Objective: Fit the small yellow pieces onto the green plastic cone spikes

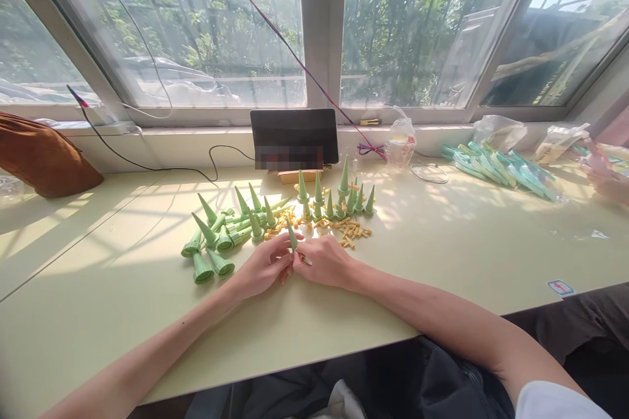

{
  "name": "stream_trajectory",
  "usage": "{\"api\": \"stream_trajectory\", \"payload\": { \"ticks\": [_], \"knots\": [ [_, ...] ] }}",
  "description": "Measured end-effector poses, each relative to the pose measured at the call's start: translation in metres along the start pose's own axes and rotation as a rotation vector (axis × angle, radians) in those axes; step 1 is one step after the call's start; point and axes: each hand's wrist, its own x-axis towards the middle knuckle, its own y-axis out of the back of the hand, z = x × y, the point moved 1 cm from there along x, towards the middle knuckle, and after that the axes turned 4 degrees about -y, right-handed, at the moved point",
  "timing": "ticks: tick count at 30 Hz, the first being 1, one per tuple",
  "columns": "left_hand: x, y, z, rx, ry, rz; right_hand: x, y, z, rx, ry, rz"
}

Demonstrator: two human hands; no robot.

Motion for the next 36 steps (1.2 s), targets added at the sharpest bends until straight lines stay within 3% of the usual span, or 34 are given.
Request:
{"api": "stream_trajectory", "payload": {
  "ticks": [8,25,36],
  "knots": [
    [0.003,0.006,-0.003,-0.033,0.035,0.119,0.005,0.007,0.002,0.205,-0.168,-0.058],
    [0.002,0.008,-0.002,0.156,0.057,0.273,0.007,0.003,0.010,0.269,-0.219,-0.073],
    [0.001,0.008,0.003,0.287,0.071,0.302,0.006,0.002,0.011,0.279,-0.211,-0.090]
  ]
}}
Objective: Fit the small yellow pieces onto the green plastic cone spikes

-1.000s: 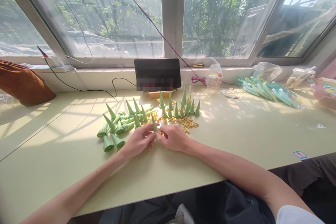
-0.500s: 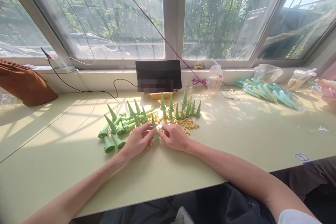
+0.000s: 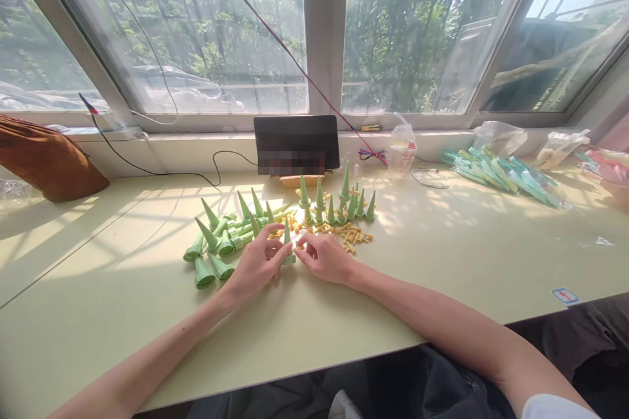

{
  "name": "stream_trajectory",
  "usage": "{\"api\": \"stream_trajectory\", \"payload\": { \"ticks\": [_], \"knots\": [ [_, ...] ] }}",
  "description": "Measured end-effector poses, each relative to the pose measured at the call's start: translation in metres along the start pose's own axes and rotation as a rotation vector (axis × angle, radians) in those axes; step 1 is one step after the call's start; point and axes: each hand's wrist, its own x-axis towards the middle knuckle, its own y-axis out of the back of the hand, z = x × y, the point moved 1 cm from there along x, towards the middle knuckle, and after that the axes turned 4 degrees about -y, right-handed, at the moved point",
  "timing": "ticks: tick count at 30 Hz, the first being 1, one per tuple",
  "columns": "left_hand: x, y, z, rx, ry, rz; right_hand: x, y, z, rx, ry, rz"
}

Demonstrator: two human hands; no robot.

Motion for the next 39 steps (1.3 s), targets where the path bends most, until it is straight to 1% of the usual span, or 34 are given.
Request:
{"api": "stream_trajectory", "payload": {
  "ticks": [3,8,14,18,21,23,26,28,31,34,39],
  "knots": [
    [-0.001,0.001,-0.001,0.041,-0.025,0.015,0.000,0.000,0.001,-0.003,0.014,0.002],
    [0.000,0.003,-0.001,0.100,-0.021,-0.034,0.000,-0.001,0.003,-0.015,0.027,0.003],
    [0.003,0.006,-0.006,0.211,0.002,0.000,0.001,-0.002,0.004,-0.022,0.026,0.010],
    [0.004,0.006,-0.012,0.254,-0.033,0.011,0.001,-0.002,0.004,-0.026,0.036,0.015],
    [0.003,0.006,-0.011,0.248,-0.063,0.042,0.001,-0.001,0.003,-0.034,0.041,0.015],
    [0.003,0.006,-0.007,0.229,-0.075,0.086,0.001,-0.001,0.002,-0.039,0.037,0.014],
    [0.002,0.008,-0.001,0.152,-0.079,0.149,0.001,0.000,0.001,-0.040,0.024,0.009],
    [0.001,0.009,0.002,0.082,-0.075,0.169,0.001,0.001,0.000,-0.033,0.020,0.005],
    [0.001,0.009,0.003,0.037,-0.079,0.182,0.002,0.001,0.000,-0.022,0.027,0.012],
    [0.000,0.008,0.002,0.034,-0.084,0.171,0.002,0.001,0.001,-0.019,0.048,0.019],
    [0.000,0.007,0.003,0.035,-0.067,0.150,0.000,0.000,0.001,-0.078,0.085,-0.015]
  ]
}}
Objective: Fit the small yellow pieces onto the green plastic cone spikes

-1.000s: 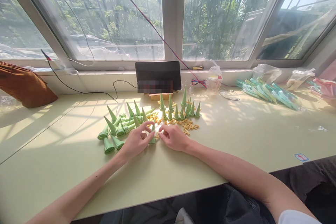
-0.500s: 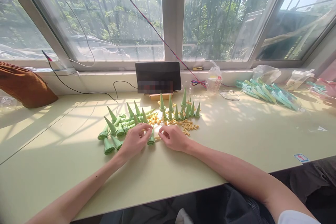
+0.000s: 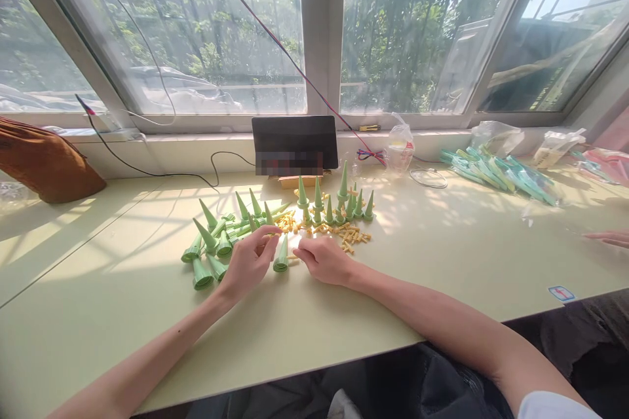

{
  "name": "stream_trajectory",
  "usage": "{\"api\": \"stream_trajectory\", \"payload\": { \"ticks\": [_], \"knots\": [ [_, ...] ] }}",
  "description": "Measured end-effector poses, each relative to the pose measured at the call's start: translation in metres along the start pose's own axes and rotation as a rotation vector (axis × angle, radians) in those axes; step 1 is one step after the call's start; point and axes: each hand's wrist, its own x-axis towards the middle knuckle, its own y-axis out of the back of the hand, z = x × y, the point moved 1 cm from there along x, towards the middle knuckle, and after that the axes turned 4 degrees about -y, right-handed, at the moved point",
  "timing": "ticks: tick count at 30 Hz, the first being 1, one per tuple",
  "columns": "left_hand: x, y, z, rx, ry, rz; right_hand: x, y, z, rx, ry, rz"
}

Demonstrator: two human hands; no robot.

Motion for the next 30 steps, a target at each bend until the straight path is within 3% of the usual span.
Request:
{"api": "stream_trajectory", "payload": {
  "ticks": [5,12,19,25,30],
  "knots": [
    [0.001,0.001,0.003,-0.018,0.006,-0.004,0.000,0.003,-0.003,-0.098,-0.008,0.030],
    [0.001,0.000,0.001,0.020,-0.029,0.004,0.005,0.013,0.000,-0.358,-0.153,0.148],
    [0.000,-0.001,0.000,0.028,-0.044,-0.001,0.008,0.018,-0.001,-0.740,-0.363,0.028],
    [0.000,-0.002,-0.003,0.063,-0.075,-0.013,0.010,0.016,0.002,-0.783,-0.422,-0.038],
    [-0.001,-0.002,-0.003,0.072,-0.095,-0.013,0.010,0.018,0.000,-0.791,-0.436,-0.017]
  ]
}}
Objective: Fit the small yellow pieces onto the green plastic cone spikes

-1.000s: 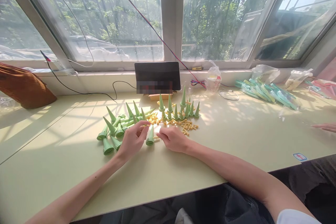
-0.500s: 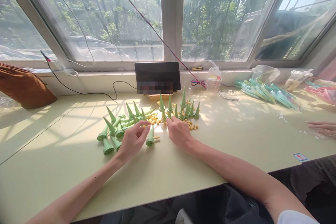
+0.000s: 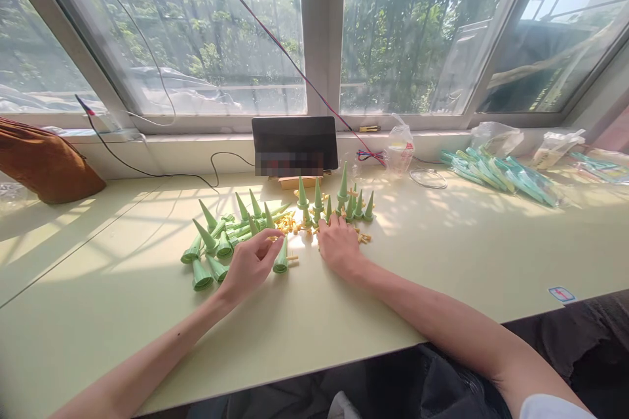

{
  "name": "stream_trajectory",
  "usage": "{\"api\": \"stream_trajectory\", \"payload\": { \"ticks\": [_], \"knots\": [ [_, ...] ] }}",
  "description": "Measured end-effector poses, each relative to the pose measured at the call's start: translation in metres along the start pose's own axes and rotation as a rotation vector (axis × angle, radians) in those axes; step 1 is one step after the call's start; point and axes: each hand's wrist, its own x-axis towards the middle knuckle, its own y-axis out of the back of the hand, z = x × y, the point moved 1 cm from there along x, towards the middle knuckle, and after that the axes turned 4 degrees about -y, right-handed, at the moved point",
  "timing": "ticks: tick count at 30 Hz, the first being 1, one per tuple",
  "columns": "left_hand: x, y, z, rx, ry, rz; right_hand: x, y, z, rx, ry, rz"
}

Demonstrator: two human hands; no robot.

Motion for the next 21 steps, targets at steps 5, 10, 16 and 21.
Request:
{"api": "stream_trajectory", "payload": {
  "ticks": [5,10,16,21],
  "knots": [
    [-0.0007,-0.0008,0.0006,0.019,-0.016,-0.010,0.0011,-0.0015,0.0015,-0.026,-0.036,0.012],
    [-0.0008,-0.0016,0.0009,0.029,-0.029,-0.022,0.0021,-0.0040,0.0019,-0.033,-0.049,-0.019],
    [-0.0011,-0.0023,0.0003,0.031,-0.035,-0.044,0.0026,-0.0036,0.0012,-0.019,-0.031,-0.044],
    [-0.0015,-0.0024,-0.0002,0.028,-0.042,-0.046,0.0019,-0.0053,0.0015,0.012,0.003,-0.025]
  ]
}}
